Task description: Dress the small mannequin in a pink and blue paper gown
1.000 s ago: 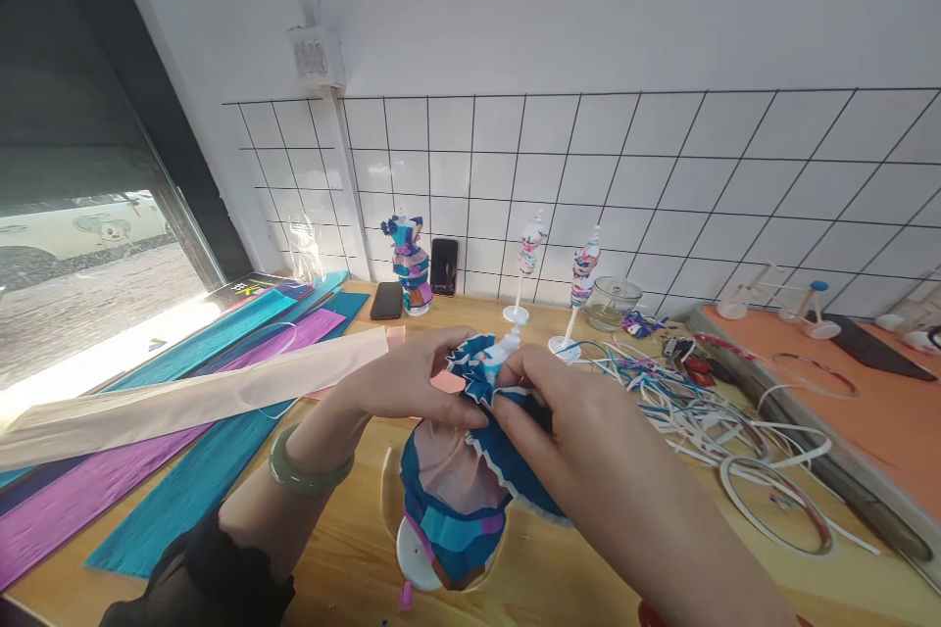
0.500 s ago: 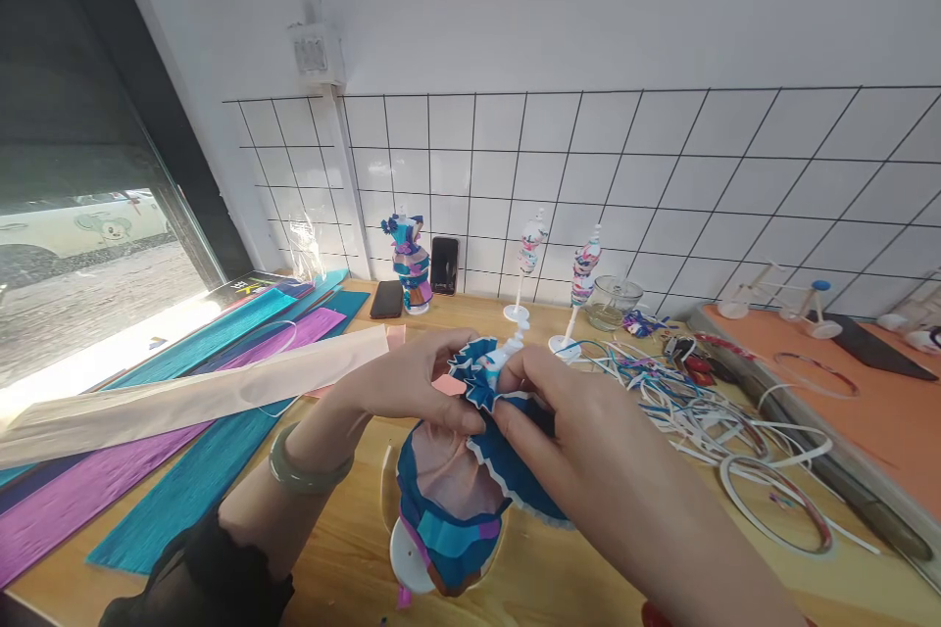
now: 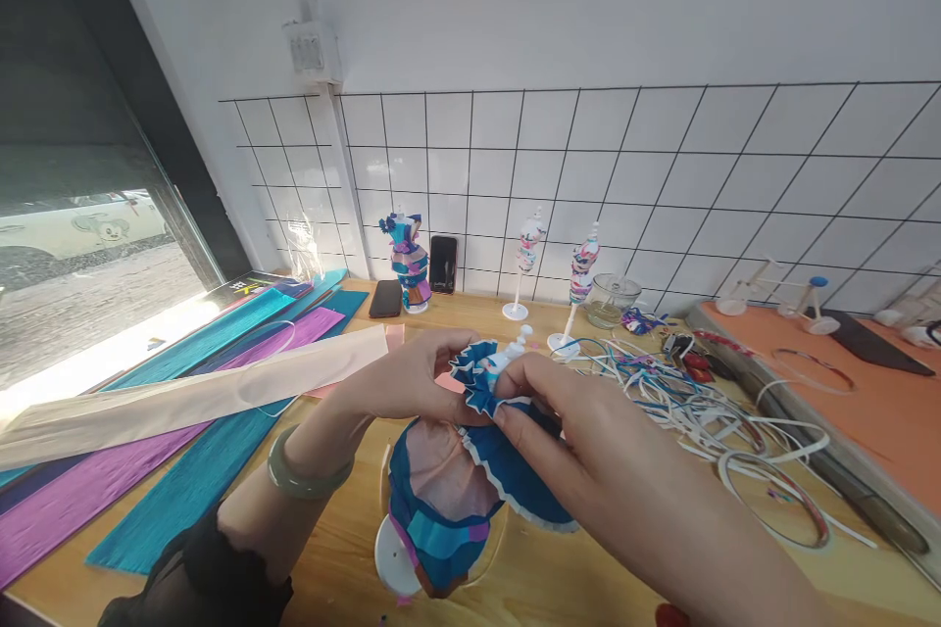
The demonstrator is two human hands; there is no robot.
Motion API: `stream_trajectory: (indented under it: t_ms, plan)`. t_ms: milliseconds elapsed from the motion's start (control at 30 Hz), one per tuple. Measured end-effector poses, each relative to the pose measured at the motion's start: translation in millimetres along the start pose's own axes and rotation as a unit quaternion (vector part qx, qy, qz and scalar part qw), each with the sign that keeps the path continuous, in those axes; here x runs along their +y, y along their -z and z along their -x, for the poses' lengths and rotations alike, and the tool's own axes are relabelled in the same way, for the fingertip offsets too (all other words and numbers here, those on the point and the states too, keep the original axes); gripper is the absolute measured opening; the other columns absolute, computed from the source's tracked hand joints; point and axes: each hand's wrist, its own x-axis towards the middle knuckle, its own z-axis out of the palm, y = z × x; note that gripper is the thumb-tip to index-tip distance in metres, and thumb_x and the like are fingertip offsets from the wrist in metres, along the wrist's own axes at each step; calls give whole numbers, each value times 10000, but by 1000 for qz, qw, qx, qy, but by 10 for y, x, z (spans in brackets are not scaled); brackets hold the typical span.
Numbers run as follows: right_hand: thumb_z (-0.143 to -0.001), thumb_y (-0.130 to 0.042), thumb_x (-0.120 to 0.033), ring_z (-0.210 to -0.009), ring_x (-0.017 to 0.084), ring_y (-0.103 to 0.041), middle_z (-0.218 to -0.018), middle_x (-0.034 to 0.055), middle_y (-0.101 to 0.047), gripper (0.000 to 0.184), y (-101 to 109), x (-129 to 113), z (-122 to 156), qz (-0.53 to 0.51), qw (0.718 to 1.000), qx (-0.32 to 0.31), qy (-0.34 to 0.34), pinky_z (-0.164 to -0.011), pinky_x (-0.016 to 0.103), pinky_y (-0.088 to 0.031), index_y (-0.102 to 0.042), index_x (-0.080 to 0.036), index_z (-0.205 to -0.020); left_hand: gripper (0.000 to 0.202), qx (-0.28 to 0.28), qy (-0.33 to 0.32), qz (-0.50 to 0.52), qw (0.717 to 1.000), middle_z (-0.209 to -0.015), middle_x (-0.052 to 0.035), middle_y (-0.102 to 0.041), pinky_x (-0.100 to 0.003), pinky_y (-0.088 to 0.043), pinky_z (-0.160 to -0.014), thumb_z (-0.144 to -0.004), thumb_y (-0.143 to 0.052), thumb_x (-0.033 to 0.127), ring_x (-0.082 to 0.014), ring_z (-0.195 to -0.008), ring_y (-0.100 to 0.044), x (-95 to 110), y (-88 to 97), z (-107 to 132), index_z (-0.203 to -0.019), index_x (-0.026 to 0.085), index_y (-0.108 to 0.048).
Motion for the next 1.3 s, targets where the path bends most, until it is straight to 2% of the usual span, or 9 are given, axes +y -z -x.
stream_trajectory:
  t_ms: [133,300,500,600,667,800,1000,1133,1300]
  plan:
    - [-951,-430,-350,-591,130,-558,-717,-22,-634,201,-18,16,-14,1,1000,14,6,-514,248,-427,-580,-260,-851,327,1,12,37,999,-836,12,-598,-306,-462,-851,-596,-829,198,-160,-870,-578,-2,-13,-6,-832,170,-603]
    - [-941,-450,-361,-588,132,-571,-745,-26,-647,160,-58,37,-31,8,998,59,15,-495,249,-420,-567,-269,-883,354,28,25,63,997,-804,40,-590,-310,-456,-851,-571,-828,160,-141,-823,-576,-9,-4,-18,-831,182,-590]
    - [-920,-492,-511,-761,179,-642,-872,-6,-692,245,-74,3,-49,-32,998,41,-22,-595,288,-462,-565,-277,-932,323,34,17,38,999,-829,42,-584,-317,-428,-858,-598,-786,141,-153,-857,-570,-41,26,-27,-854,189,-595]
    - [-879,-526,-575,-684,194,-632,-802,0,-689,311,-103,-28,-76,-7,997,57,-44,-558,306,-432,-559,-267,-894,296,52,16,8,998,-842,40,-571,-311,-403,-862,-607,-738,100,-152,-869,-553,-62,25,-31,-851,189,-595]
    - [-889,-489,-592,-625,196,-603,-734,6,-669,343,-131,-48,-97,24,995,83,-40,-546,317,-407,-544,-255,-858,290,57,18,7,998,-837,43,-570,-308,-397,-861,-608,-728,96,-149,-860,-549,-66,21,-32,-847,189,-593]
    - [-949,-373,-531,-566,193,-547,-652,7,-620,341,-181,-58,-122,62,992,109,-16,-521,317,-362,-506,-248,-813,294,65,19,18,998,-824,47,-576,-306,-395,-843,-604,-752,127,-146,-851,-551,-54,13,-36,-840,188,-588]
    - [-932,-388,-492,-493,189,-517,-566,-11,-576,316,-212,-56,-132,84,986,144,-13,-465,294,-316,-496,-251,-758,284,75,16,17,997,-824,26,-575,-312,-396,-827,-602,-740,126,-153,-856,-546,-60,10,-46,-838,169,-590]
    - [-925,-413,-487,-518,195,-550,-600,-5,-608,290,-209,-64,-136,81,985,149,-7,-481,298,-343,-521,-251,-794,267,78,12,19,997,-826,31,-571,-317,-387,-834,-616,-727,120,-145,-847,-538,-72,3,-52,-837,170,-585]
    - [-933,-391,-519,-537,198,-573,-618,-7,-634,319,-206,-49,-145,49,990,129,-33,-508,314,-371,-541,-257,-829,303,75,13,54,996,-813,39,-564,-297,-395,-803,-580,-765,127,-136,-820,-537,-76,-6,-57,-820,171,-586]
